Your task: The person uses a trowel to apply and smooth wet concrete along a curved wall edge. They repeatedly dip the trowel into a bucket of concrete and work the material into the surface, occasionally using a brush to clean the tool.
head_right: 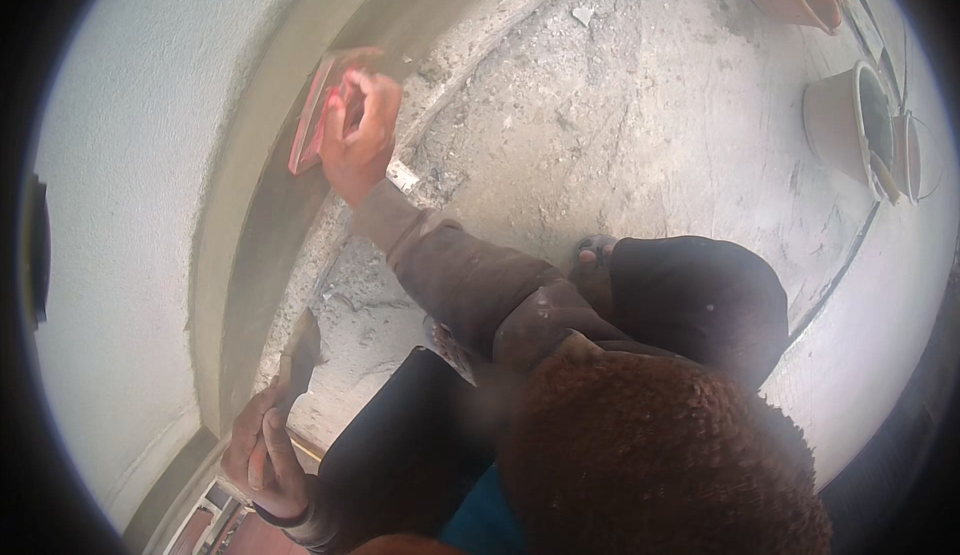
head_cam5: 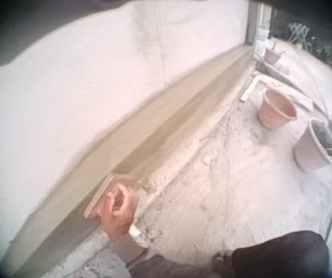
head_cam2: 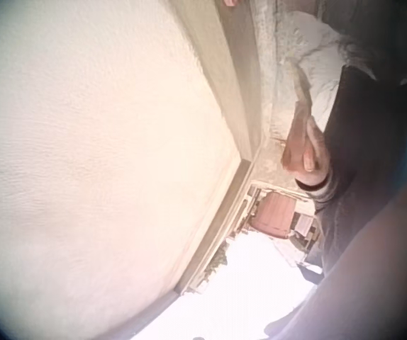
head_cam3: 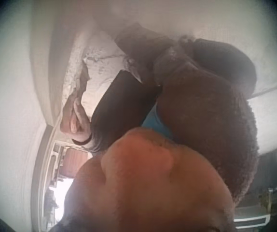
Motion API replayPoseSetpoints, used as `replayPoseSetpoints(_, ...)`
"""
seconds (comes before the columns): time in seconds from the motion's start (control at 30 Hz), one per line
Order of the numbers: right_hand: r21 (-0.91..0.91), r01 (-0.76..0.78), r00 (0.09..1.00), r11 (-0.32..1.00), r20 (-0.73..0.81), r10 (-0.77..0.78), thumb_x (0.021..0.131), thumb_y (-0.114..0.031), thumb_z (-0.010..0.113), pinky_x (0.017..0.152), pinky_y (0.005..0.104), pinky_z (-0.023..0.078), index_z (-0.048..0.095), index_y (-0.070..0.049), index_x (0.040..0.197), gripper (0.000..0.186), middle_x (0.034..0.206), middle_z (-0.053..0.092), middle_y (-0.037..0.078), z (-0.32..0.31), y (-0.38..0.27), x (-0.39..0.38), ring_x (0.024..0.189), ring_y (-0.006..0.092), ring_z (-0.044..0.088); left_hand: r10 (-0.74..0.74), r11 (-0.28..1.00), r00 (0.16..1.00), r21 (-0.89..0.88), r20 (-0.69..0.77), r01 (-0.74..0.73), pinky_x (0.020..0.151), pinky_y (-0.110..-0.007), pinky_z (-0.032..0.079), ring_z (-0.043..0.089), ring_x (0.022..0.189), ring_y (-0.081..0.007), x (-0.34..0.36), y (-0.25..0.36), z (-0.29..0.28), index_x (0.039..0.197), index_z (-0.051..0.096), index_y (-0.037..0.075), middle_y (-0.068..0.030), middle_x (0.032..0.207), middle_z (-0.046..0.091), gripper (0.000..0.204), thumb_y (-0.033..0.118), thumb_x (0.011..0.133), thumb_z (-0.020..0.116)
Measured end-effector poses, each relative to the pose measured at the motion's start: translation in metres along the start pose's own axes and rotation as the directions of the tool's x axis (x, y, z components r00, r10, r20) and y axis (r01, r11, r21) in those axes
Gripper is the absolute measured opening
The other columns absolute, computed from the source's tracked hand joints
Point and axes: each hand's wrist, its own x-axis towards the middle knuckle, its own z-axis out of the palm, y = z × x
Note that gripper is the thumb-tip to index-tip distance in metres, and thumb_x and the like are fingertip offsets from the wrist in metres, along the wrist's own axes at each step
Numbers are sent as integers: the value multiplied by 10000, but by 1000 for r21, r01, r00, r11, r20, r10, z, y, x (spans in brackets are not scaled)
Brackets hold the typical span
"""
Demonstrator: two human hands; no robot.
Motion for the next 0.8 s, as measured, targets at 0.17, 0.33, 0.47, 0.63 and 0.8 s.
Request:
replayPoseSetpoints(0.17,243,-99,968,965,-202,150,991,-89,601,764,346,527,623,1,1307,328,1065,658,108,-44,92,249,914,201,633,-148,986,979,-95,-137,136,877,-356,587,751,953,-273,-22,-24,11,1146,699,-120,-224,1050,770,234,54,1057,570)
replayPoseSetpoints(0.33,-177,60,998,982,-4,-62,957,-57,664,828,329,494,638,-44,1243,288,1149,577,95,-30,40,54,910,175,566,-114,993,991,-47,-70,111,855,-349,588,751,956,-275,17,-5,21,1075,739,-111,-201,1075,765,225,36,1061,568)
replayPoseSetpoints(0.47,100,-177,984,979,-6,179,951,-19,636,806,313,515,648,-24,1271,320,1225,620,101,-53,25,34,899,136,567,-66,997,996,43,-56,68,824,-330,587,754,951,-274,15,4,13,1014,763,-103,-178,1100,766,231,29,1056,579)
replayPoseSetpoints(0.63,282,-299,954,912,73,290,1005,-122,605,627,304,537,657,-19,1346,361,893,715,43,-146,97,295,744,135,656,-187,977,981,-110,-42,181,818,-309,574,754,928,-244,-6,-10,15,1085,743,-100,-182,1096,765,205,15,1050,577)
replayPoseSetpoints(0.8,211,-313,925,926,287,248,1014,-126,638,651,261,528,748,-23,1256,286,934,748,60,-142,90,319,773,107,667,-54,998,998,12,-12,54,823,-308,570,758,895,-233,-10,-8,14,1148,715,-94,-206,1013,775,194,8,1034,596)
